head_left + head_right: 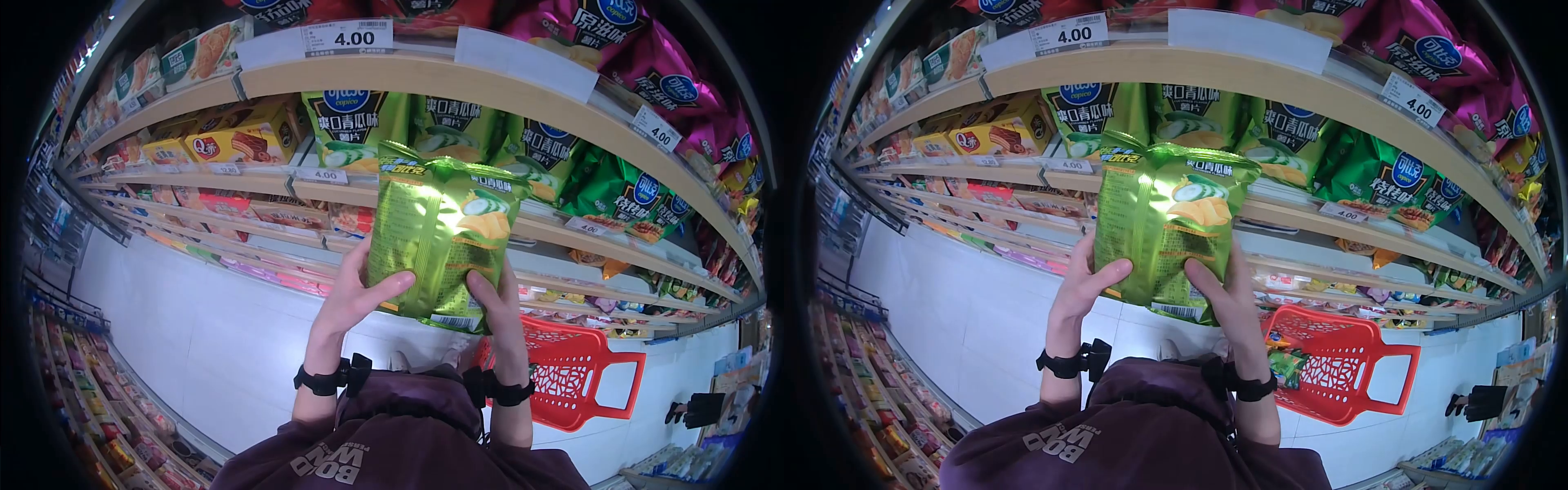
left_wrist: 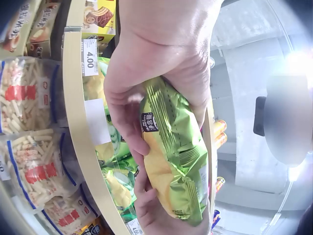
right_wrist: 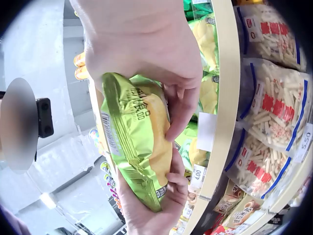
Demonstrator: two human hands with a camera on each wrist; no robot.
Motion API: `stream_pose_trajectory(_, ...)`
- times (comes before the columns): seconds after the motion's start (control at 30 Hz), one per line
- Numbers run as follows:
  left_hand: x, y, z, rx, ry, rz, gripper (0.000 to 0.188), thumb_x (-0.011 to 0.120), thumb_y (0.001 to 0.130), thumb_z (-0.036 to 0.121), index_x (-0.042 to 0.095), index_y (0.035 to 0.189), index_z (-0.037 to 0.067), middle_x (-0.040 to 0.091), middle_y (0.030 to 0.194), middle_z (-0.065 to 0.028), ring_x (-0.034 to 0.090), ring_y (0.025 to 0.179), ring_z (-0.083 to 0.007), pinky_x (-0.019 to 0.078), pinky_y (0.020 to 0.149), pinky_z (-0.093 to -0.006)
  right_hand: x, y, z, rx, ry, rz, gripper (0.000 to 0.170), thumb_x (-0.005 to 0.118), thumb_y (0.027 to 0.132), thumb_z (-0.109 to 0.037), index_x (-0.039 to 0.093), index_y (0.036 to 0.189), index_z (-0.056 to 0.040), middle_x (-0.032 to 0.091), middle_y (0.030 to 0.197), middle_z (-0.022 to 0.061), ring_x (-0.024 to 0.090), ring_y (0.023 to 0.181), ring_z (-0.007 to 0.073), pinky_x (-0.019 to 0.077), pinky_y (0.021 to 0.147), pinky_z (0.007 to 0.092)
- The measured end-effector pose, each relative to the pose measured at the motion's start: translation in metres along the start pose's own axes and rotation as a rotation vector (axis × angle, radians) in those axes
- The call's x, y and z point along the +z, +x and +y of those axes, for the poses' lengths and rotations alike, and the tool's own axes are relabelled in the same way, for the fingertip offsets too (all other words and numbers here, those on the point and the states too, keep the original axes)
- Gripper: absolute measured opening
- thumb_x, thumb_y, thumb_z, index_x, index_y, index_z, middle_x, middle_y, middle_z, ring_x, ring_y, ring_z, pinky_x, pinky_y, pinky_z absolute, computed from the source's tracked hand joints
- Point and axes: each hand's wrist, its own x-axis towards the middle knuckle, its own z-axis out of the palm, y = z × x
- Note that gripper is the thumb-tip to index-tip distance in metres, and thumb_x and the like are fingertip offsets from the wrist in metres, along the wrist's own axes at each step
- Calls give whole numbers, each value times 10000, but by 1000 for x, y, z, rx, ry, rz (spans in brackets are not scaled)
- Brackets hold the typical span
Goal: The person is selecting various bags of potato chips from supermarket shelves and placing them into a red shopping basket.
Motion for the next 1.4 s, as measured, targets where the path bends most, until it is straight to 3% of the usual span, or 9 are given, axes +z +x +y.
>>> stream_pose_trajectory(0.17, 5, 2, 2, 31, 43, 44, 595, 739, 768, 61, 449, 1283, -11, 582, 1167, -78, 551, 1070, -140, 438, 931, -297, -6, 8, 3, -188, -160, -43, 610, 683, 832, -75, 369, 1352, -17, 504, 1271, 102, 497, 1169, 190, 378, 994, 314)
stream_pose_trajectory(0.3, 4, 2, 0, 74, 85, 32, 692, 765, 745, 48, 409, 1334, -20, 570, 1194, -78, 548, 1087, -150, 435, 948, -307, -6, 4, -3, -200, -221, -61, 664, 719, 774, -12, 372, 1339, -23, 509, 1256, 98, 498, 1171, 188, 387, 996, 315)
stream_pose_trajectory(0.47, -8, -4, -2, 143, 217, -74, 694, 820, 684, 69, 471, 1277, -20, 586, 1174, -80, 556, 1081, -154, 435, 961, -315, -11, 0, -10, -173, -142, -139, 709, 748, 705, 68, 391, 1311, -27, 534, 1218, 90, 521, 1143, 185, 433, 966, 328)
stream_pose_trajectory(0.6, -9, -7, 1, 106, 273, -88, 651, 835, 665, 76, 516, 1225, -19, 600, 1148, -79, 557, 1082, -153, 433, 964, -319, -19, -2, -3, -170, -172, -163, 703, 749, 704, 73, 397, 1305, -25, 544, 1202, 92, 541, 1117, 187, 455, 943, 333)
stream_pose_trajectory(0.7, -7, -6, 2, 72, 241, -93, 713, 833, 668, 70, 468, 1273, -19, 582, 1175, -83, 549, 1090, -150, 437, 955, -317, -15, 1, -7, -213, -163, -169, 680, 735, 734, 54, 386, 1313, -25, 542, 1207, 105, 548, 1110, 191, 454, 938, 334)
stream_pose_trajectory(0.87, -2, -3, -3, 0, 102, -32, 765, 703, 807, 126, 267, 1415, -31, 438, 1351, -136, 438, 1223, -181, 351, 1022, -310, -9, 5, -6, -90, -10, -95, 745, 678, 810, 22, 243, 1409, -61, 534, 1225, 142, 540, 1120, 202, 442, 935, 330)
stream_pose_trajectory(0.9, -1, -3, -2, -25, 78, -10, 768, 670, 838, 144, 224, 1437, -34, 401, 1386, -147, 409, 1253, -188, 327, 1039, -309, -11, 5, -6, -76, -54, -105, 784, 642, 845, 3, 151, 1450, -92, 516, 1260, 165, 529, 1130, 212, 425, 951, 326)
stream_pose_trajectory(1.0, -1, -3, -3, -5, 78, -27, 737, 596, 885, 197, 189, 1450, -45, 340, 1430, -162, 344, 1300, -198, 268, 1071, -305, -15, 9, 0, -76, 1, -80, 749, 614, 873, -32, 152, 1459, -97, 508, 1280, 178, 524, 1135, 216, 407, 971, 320)
stream_pose_trajectory(1.4, 3, 2, -5, -48, 73, 9, 581, 487, 948, 226, 286, 1429, -32, 465, 1348, -119, 439, 1204, -158, 331, 1016, -278, -20, 14, 6, -12, 58, -31, 622, 476, 940, -25, 175, 1477, -114, 509, 1291, 198, 522, 1141, 213, 399, 972, 304)
